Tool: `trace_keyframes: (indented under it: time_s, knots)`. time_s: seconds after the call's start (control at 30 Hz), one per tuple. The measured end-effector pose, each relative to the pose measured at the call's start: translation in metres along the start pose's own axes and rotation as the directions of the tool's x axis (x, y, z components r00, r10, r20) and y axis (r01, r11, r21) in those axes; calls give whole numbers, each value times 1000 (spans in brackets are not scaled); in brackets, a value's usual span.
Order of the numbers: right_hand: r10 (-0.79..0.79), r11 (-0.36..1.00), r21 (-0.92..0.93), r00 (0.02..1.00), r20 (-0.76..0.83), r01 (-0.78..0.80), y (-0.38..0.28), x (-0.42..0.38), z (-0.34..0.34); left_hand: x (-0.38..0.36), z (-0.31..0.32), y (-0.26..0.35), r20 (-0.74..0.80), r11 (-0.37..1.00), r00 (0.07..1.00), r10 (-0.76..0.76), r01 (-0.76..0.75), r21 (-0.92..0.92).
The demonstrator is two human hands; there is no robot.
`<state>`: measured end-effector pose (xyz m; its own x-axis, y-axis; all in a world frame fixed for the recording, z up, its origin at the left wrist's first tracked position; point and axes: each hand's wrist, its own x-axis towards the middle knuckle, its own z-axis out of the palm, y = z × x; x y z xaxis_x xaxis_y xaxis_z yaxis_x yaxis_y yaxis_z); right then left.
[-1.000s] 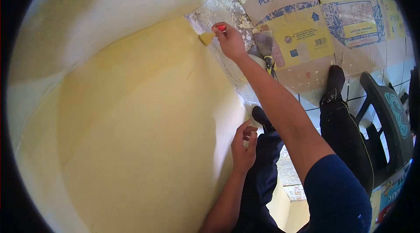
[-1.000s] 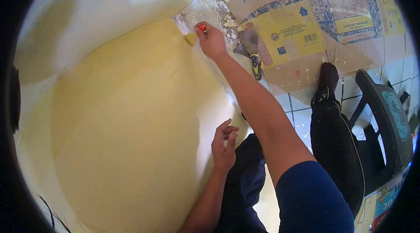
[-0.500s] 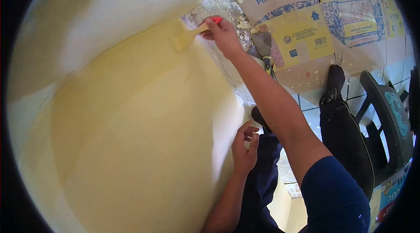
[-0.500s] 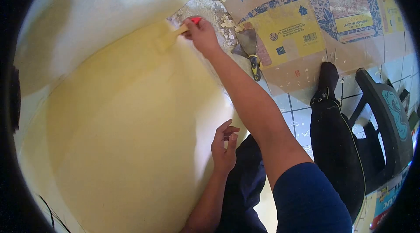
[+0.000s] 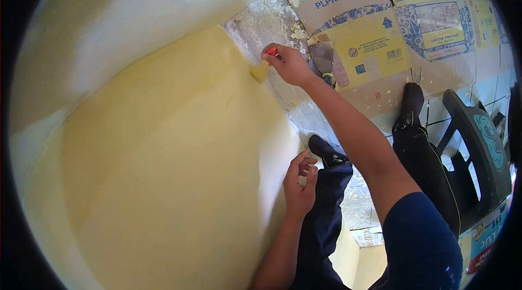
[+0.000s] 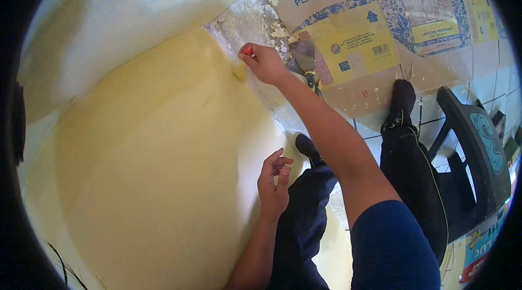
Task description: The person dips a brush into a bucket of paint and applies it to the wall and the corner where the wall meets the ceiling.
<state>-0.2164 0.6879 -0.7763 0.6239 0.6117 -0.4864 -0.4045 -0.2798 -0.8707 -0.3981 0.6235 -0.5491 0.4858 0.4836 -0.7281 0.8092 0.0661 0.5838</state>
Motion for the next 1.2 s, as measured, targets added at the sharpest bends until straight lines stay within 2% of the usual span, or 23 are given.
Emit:
trace_keyframes:
  time_s: [0.13,0.2,0.23,0.3,0.33,0.37,0.43,0.47,0.53,0.57,0.63,0.67,0.73,0.77,0.83,0.97,1.03,1.07,1.1,1.17,1.2]
  knots:
    - [-93,990,-107,995,-34,89,-10,15,1,0,2,0,13,1000,1000,19,-19,6]
    - [-83,996,-56,978,-191,74,-31,36,12,0,3,0,3,1000,1000,2,-2,-9]
    - [-75,996,-55,978,-193,66,-30,47,22,-2,4,-1,7,1000,1000,-5,5,-7]
    - [-54,963,231,941,-334,138,-27,64,33,-2,6,0,21,1000,1000,-3,3,0]
    - [-131,953,205,914,-385,223,-24,65,36,-2,6,1,20,1000,1000,0,0,-7]
    - [-134,954,202,915,-380,223,-17,61,34,-2,5,3,16,1000,1000,10,-10,-3]
    - [-134,991,-21,947,-291,133,-15,39,23,-2,4,4,4,1000,1000,27,-27,-4]
    - [-141,990,-23,948,-287,140,-14,31,23,-2,4,2,6,1000,1000,20,-20,-7]
    - [-6,989,139,971,-237,40,-10,17,27,-1,3,1,5,1000,1000,16,-16,-11]
    - [-9,989,140,972,-235,43,-9,16,33,0,3,1,4,1000,1000,21,-21,-21]
    - [39,824,560,976,-217,92,-28,8,39,-2,1,0,10,1000,1000,9,-8,-22]
    - [49,822,563,975,-216,84,-36,4,34,-1,1,0,10,1000,1000,12,-12,-21]
    - [139,602,798,979,-152,39,-53,3,23,-1,1,1,6,1000,1000,17,-17,-19]
    - [137,600,799,979,-150,38,-49,6,21,0,1,2,11,1000,1000,18,-18,-9]
    - [58,805,580,955,-292,129,-42,16,19,0,1,4,13,1000,1000,24,-24,2]
    - [-17,886,451,978,-210,112,-69,-6,37,-2,7,6,36,1000,999,3,-4,19]
    - [-4,669,739,995,-104,80,-121,-36,32,-6,9,5,49,999,998,-36,35,14]
    - [35,569,821,997,-63,32,-128,-44,25,-6,10,2,57,999,998,-32,30,19]
    - [35,568,823,997,-67,35,-124,-45,21,-7,12,0,64,999,998,-28,26,24]
    - [6,704,689,969,-247,172,-107,-39,16,-8,15,-1,57,999,998,-8,7,35]
    - [-25,840,508,950,-313,189,-110,-37,16,-6,15,-2,44,999,999,12,-14,43]
